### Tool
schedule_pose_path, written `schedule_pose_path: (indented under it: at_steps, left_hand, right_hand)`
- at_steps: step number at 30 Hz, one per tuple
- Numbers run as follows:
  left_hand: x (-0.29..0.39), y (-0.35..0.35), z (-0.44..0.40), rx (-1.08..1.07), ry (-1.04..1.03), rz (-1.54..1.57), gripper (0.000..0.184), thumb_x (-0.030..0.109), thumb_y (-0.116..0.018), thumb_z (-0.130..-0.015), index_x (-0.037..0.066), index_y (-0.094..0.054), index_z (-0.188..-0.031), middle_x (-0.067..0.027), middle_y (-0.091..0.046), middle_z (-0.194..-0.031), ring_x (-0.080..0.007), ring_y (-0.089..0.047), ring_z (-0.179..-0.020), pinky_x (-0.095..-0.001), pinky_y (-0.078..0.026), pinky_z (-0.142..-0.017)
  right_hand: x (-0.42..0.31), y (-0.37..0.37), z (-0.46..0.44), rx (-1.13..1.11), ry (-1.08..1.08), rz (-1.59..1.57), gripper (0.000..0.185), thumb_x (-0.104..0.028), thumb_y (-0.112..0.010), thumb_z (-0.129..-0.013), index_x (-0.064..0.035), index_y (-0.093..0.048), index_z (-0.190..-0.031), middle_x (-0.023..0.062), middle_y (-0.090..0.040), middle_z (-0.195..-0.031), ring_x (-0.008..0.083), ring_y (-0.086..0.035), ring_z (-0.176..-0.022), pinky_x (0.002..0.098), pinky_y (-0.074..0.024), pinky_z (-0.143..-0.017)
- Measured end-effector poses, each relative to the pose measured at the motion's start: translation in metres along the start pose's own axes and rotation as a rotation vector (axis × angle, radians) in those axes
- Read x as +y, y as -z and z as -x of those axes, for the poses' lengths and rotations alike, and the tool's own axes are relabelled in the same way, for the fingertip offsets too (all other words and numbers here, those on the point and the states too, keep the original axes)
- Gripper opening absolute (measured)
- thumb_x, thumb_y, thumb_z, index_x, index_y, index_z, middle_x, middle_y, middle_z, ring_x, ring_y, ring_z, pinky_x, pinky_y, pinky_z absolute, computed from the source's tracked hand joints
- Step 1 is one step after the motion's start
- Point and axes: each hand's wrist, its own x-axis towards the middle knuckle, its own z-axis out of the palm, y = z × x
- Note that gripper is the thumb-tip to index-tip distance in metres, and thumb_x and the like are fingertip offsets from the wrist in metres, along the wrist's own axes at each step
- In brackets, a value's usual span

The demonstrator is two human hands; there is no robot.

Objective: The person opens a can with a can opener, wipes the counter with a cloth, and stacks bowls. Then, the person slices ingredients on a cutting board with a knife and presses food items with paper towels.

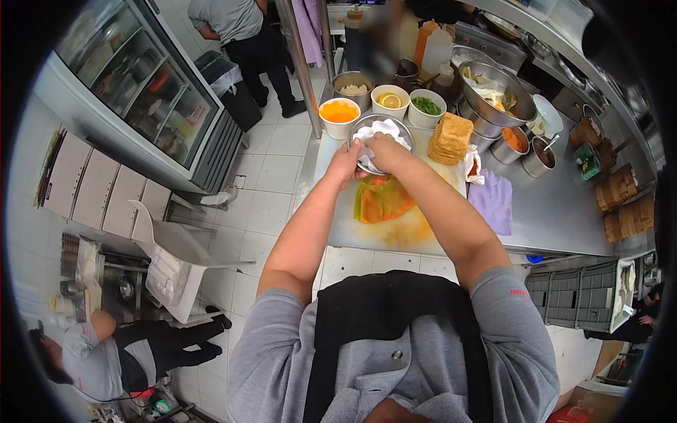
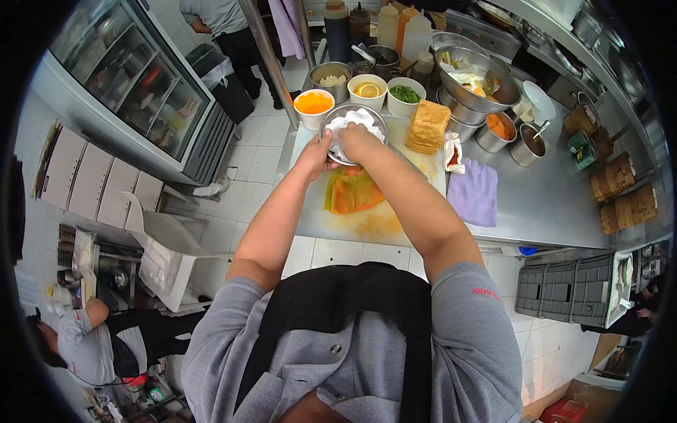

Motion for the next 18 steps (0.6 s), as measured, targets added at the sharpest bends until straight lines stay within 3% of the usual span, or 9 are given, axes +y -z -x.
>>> schedule_pose_path:
  at_steps: [3,4,5,8,13,15,16,18]
  left_hand:
    - [0.000,-0.001,-0.008,0.019,0.004,-0.033,0.043,0.051,-0.039,-0.099,0.011,-0.050,-0.113,-0.0028,-0.059,-0.079,-0.0102,-0.055,-0.055,-0.0223,-0.047,-0.047]
    - [-0.001,-0.001,-0.011,0.016,0.010,-0.031,0.043,0.051,-0.039,-0.099,0.011,-0.050,-0.113,-0.0028,-0.059,-0.079,-0.0102,-0.055,-0.055,-0.0223,-0.047,-0.047]
    - [-0.001,0.002,-0.015,0.009,0.025,-0.048,0.043,0.051,-0.039,-0.099,0.011,-0.050,-0.110,-0.0028,-0.059,-0.079,-0.0102,-0.054,-0.055,-0.0220,-0.046,-0.047]
    - [-0.002,0.003,-0.023,0.012,0.039,-0.061,0.042,0.049,-0.039,-0.100,0.010,-0.052,-0.106,-0.0039,-0.058,-0.079,-0.0106,-0.053,-0.052,-0.0224,-0.045,-0.045]
    - [0.000,0.004,-0.029,-0.005,0.063,-0.042,0.044,0.050,-0.040,-0.099,0.008,-0.051,-0.107,-0.0050,-0.058,-0.080,-0.0108,-0.052,-0.049,-0.0227,-0.045,-0.043]
    - [0.001,0.004,-0.026,0.054,0.091,-0.036,0.047,0.055,-0.041,-0.098,0.012,-0.053,-0.111,-0.0037,-0.057,-0.082,-0.0113,-0.053,-0.059,-0.0235,-0.047,-0.052]
    - [-0.001,0.007,-0.025,0.057,0.100,-0.036,0.047,0.055,-0.041,-0.098,0.012,-0.053,-0.111,-0.0037,-0.057,-0.082,-0.0113,-0.053,-0.059,-0.0235,-0.047,-0.052]
    - [-0.007,0.013,-0.022,-0.078,0.036,0.115,0.054,0.055,-0.045,-0.096,0.008,-0.049,-0.122,-0.0065,-0.058,-0.095,-0.0138,-0.058,-0.071,-0.0279,-0.052,-0.064]
  right_hand:
    - [-0.002,0.012,0.005,0.121,0.009,0.003,0.035,-0.013,-0.066,-0.079,-0.0114,-0.063,-0.114,0.0148,-0.053,-0.120,0.0331,-0.051,-0.116,0.0449,-0.0459,-0.094]
    - [0.000,0.011,0.002,0.059,0.011,0.004,0.038,-0.021,-0.066,-0.081,-0.0172,-0.061,-0.119,0.0138,-0.052,-0.125,0.0330,-0.049,-0.120,0.0467,-0.0445,-0.096]
    - [0.000,0.009,0.002,0.055,0.005,0.003,0.038,-0.021,-0.066,-0.081,-0.0172,-0.061,-0.119,0.0138,-0.052,-0.125,0.0330,-0.049,-0.120,0.0467,-0.0445,-0.096]
    - [-0.003,0.006,-0.003,-0.170,-0.116,0.000,0.047,-0.035,-0.064,-0.085,-0.0301,-0.052,-0.130,0.0111,-0.048,-0.131,0.0332,-0.043,-0.128,0.0533,-0.0384,-0.102]
    - [0.001,0.007,-0.016,-0.183,-0.100,-0.039,0.039,-0.032,-0.063,-0.086,-0.0263,-0.057,-0.124,0.0146,-0.050,-0.130,0.0352,-0.049,-0.121,0.0498,-0.0416,-0.099]
    - [0.007,0.008,-0.020,-0.172,-0.042,-0.065,0.034,-0.031,-0.061,-0.087,-0.0237,-0.061,-0.120,0.0160,-0.053,-0.127,0.0357,-0.053,-0.117,0.0482,-0.0439,-0.097]
    - [0.011,0.013,-0.015,0.027,0.026,-0.135,0.029,-0.027,-0.060,-0.088,-0.0190,-0.063,-0.115,0.0175,-0.056,-0.120,0.0365,-0.056,-0.110,0.0463,-0.0460,-0.093]
    - [0.017,0.029,0.010,0.348,0.132,-0.293,0.023,-0.021,-0.057,-0.089,-0.0105,-0.066,-0.107,0.0198,-0.061,-0.106,0.0373,-0.061,-0.099,0.0439,-0.0488,-0.085]
